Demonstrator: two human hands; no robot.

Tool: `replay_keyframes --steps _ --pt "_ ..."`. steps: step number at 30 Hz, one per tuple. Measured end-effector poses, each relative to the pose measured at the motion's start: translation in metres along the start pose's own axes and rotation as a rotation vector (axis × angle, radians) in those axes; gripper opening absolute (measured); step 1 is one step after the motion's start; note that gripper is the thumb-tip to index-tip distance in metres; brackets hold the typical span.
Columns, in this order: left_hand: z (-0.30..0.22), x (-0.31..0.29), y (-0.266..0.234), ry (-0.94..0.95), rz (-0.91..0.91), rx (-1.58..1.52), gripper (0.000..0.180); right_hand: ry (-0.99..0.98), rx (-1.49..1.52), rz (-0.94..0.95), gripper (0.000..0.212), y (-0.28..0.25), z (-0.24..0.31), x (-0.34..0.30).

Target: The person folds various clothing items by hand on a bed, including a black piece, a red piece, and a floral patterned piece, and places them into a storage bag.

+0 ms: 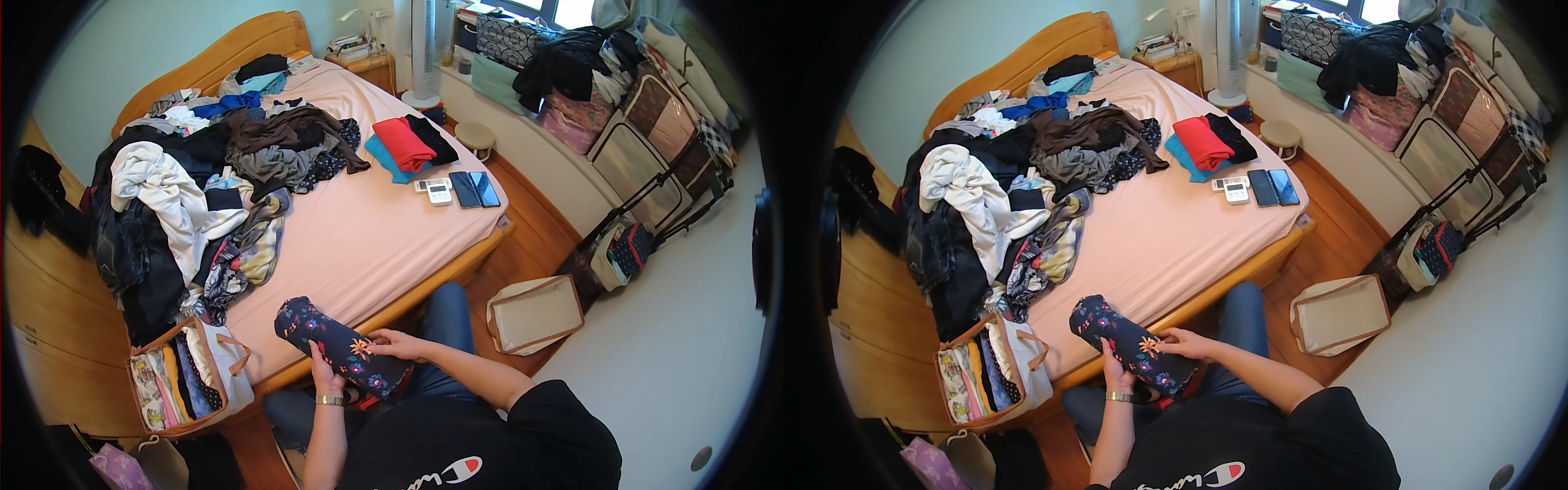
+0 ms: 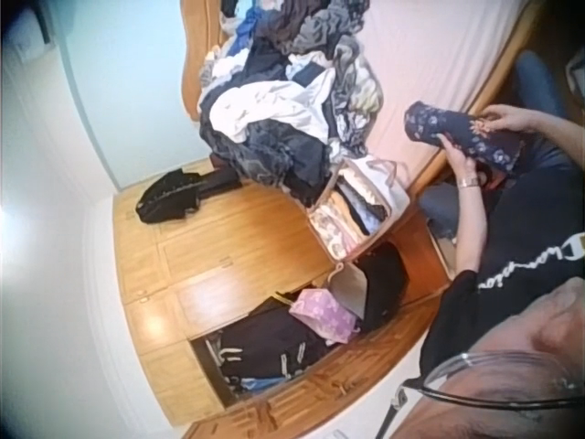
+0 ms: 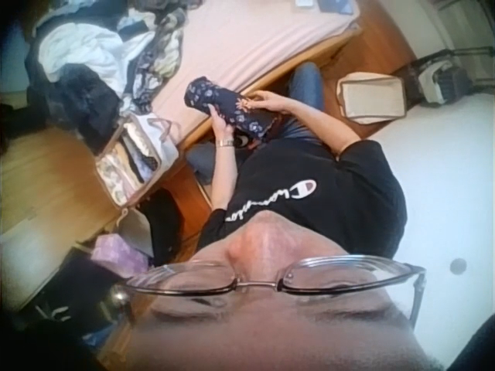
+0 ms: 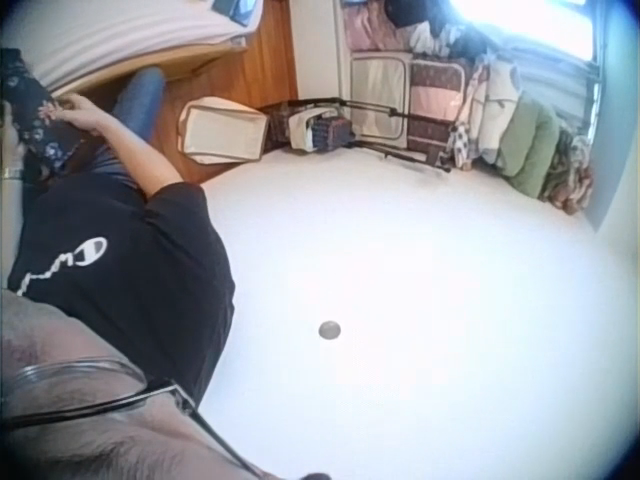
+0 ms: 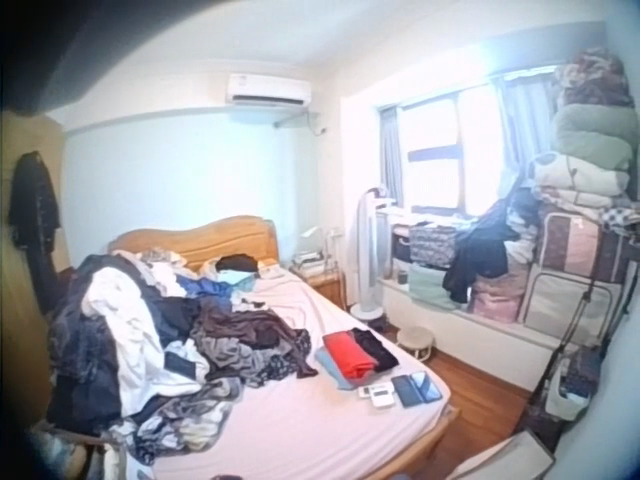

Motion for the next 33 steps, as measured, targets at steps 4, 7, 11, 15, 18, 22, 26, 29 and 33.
replay_keyframes --steps 4,7,11,15,18,22,26,29,33 --pt "0.001 -0.003 0.012 0.022 0.044 0.055 0.059 -0.104 -0.293 -0.102 0.067 0.021 0.044 0.0" --pt "0.011 0.001 0.014 0.044 0.031 0.06 0.057 -0.206 -0.413 -0.328 0.079 0.021 0.056 -0.008" --pt "0.024 0.003 0.023 0.018 0.047 0.005 0.056 -0.264 -0.196 -0.147 0.08 0.014 0.045 0.009" --pt "0.002 -0.034 0.033 -0.124 0.1 -0.063 0.053 -0.107 -0.079 0.126 0.07 0.053 0.029 0.017" --pt "0.017 -0.045 0.003 -0.108 0.041 0.065 0.039 -0.038 0.031 0.114 0.058 0.067 0.012 -0.01" --pt "-0.006 -0.071 0.018 0.077 0.03 0.118 0.038 0.005 -0.071 0.011 0.04 0.053 -0.028 -0.025" --pt "-0.059 -0.091 -0.001 0.328 -0.08 0.018 0.039 0.052 0.034 0.125 0.043 0.085 -0.057 -0.04" --pt "-0.076 -0.09 -0.017 0.442 -0.143 0.038 0.04 0.058 0.074 0.163 0.044 0.099 -0.066 -0.044" --pt "-0.073 -0.081 -0.008 0.466 -0.213 -0.044 0.039 0.107 0.648 0.125 0.045 0.079 -0.079 -0.024"
Point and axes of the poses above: each hand's wrist, its own x-axis towards the middle knuckle, its own y-axis out of the palm, z = x × y, the point moved 8 cm from there along x, towards the middle knuckle, and after that the axes turned 15 degrees about y, right-handed, at the moved point
